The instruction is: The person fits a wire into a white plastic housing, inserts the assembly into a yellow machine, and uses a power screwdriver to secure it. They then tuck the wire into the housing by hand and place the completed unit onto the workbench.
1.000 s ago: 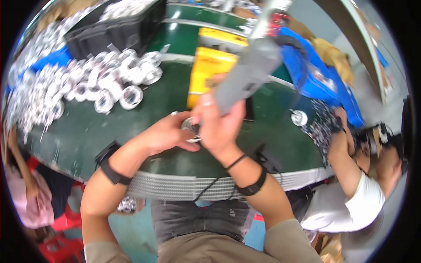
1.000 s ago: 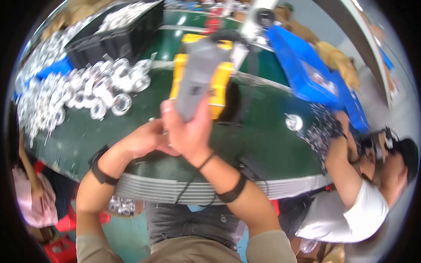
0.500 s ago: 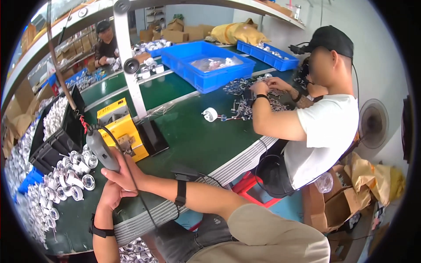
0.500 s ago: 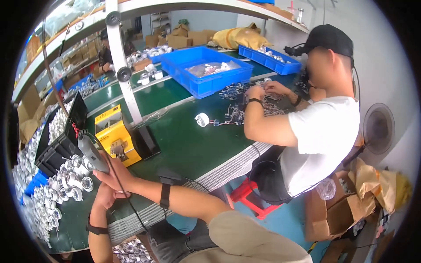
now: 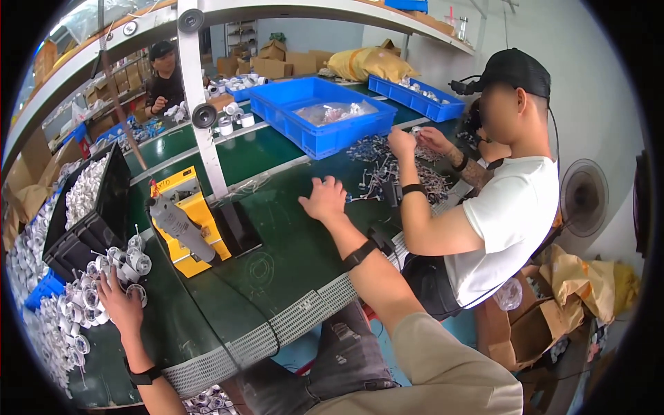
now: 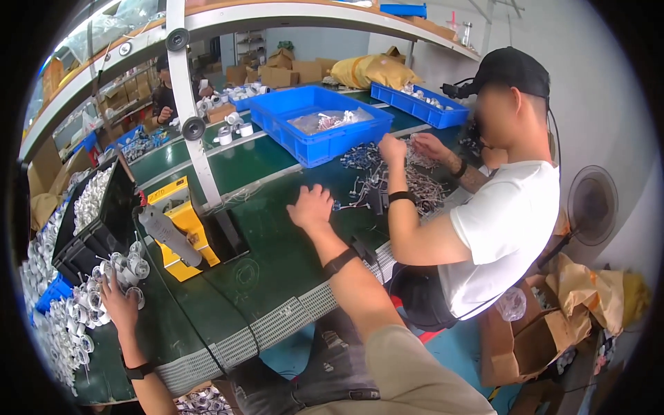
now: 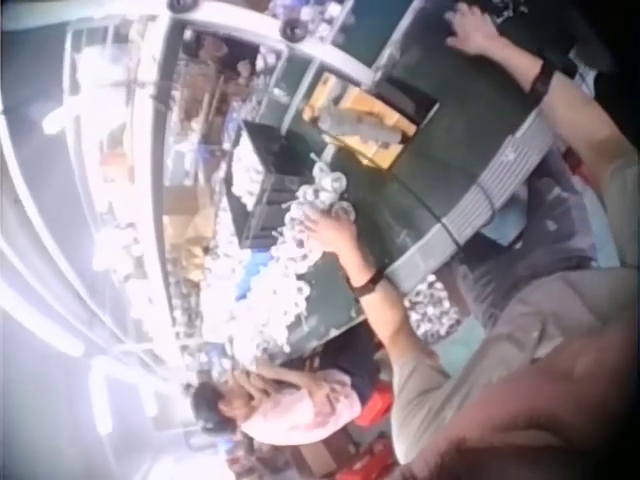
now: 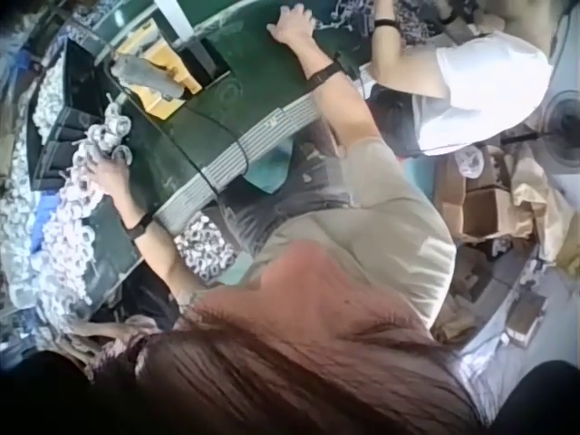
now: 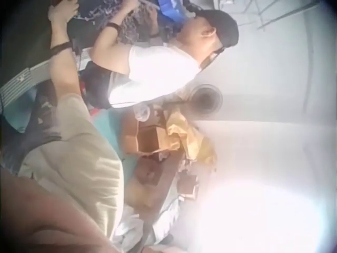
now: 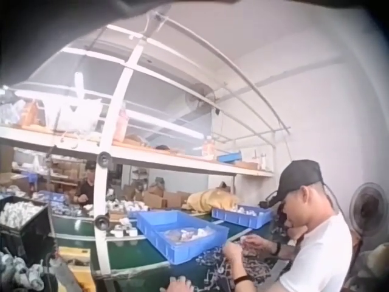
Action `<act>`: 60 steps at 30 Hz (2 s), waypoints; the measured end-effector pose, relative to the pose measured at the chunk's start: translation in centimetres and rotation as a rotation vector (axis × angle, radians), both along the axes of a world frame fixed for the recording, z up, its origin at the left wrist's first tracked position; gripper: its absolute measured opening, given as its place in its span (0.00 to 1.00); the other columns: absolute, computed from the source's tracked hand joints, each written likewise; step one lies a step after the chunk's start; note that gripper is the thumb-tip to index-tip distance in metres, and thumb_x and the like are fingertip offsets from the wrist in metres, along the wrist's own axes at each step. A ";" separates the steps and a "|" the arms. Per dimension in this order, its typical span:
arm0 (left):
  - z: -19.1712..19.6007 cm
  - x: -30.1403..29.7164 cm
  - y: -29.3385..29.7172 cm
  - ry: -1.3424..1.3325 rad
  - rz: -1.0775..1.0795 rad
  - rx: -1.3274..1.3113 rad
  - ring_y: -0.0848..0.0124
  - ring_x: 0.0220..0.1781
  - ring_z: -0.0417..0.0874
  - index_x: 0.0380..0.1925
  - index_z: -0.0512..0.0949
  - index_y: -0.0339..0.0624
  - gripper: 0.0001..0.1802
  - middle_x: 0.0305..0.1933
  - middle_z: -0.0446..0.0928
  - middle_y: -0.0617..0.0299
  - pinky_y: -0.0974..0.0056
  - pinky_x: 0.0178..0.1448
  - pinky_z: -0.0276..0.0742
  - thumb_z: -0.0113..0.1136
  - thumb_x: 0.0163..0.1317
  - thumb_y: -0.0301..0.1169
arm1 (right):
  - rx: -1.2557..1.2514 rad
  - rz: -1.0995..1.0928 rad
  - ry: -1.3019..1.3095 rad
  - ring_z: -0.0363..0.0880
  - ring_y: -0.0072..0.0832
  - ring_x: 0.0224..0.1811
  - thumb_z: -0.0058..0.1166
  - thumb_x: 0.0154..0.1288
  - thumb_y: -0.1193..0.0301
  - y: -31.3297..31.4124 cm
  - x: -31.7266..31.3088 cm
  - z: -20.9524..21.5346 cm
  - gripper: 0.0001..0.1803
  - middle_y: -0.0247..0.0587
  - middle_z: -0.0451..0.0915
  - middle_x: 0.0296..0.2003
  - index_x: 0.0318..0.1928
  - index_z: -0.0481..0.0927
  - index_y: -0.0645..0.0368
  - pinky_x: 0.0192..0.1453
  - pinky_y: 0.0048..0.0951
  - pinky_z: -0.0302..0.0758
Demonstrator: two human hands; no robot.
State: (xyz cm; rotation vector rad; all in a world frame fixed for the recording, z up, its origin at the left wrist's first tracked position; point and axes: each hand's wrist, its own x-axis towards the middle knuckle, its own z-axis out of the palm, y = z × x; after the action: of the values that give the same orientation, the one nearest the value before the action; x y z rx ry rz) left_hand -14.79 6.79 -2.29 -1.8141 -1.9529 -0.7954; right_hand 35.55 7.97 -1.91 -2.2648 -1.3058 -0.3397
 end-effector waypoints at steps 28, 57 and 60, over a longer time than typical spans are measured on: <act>4.2 11.0 -6.2 -1.421 -0.965 -1.070 0.67 0.53 0.78 0.54 0.68 0.32 0.35 0.52 0.76 0.55 0.64 0.57 0.74 0.74 0.44 0.22 | -0.177 1.459 0.968 0.79 0.43 0.42 0.48 0.69 0.59 -5.8 -16.4 1.5 0.19 0.48 0.79 0.37 0.51 0.75 0.61 0.47 0.39 0.73; 2.2 10.8 -5.1 -1.864 -1.268 -1.144 0.66 0.49 0.76 0.69 0.54 0.39 0.31 0.59 0.70 0.55 0.62 0.48 0.73 0.43 0.73 0.43 | -0.010 1.396 0.850 0.72 0.28 0.33 0.58 0.58 0.78 -7.1 -17.0 2.1 0.10 0.39 0.72 0.30 0.22 0.72 0.63 0.40 0.28 0.70; 2.0 10.9 -4.6 -1.850 -1.330 -1.147 0.67 0.49 0.76 0.68 0.55 0.39 0.30 0.59 0.71 0.55 0.63 0.49 0.73 0.40 0.74 0.45 | 0.024 1.348 0.827 0.71 0.27 0.31 0.58 0.58 0.77 -7.5 -17.3 2.3 0.11 0.38 0.72 0.29 0.22 0.71 0.63 0.37 0.27 0.69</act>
State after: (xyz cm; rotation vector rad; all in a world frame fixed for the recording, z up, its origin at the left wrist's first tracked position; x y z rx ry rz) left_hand -3.92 2.15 -0.33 -3.9603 -1.2111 -3.0592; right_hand 18.29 0.42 0.42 -0.8400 -1.8564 0.9136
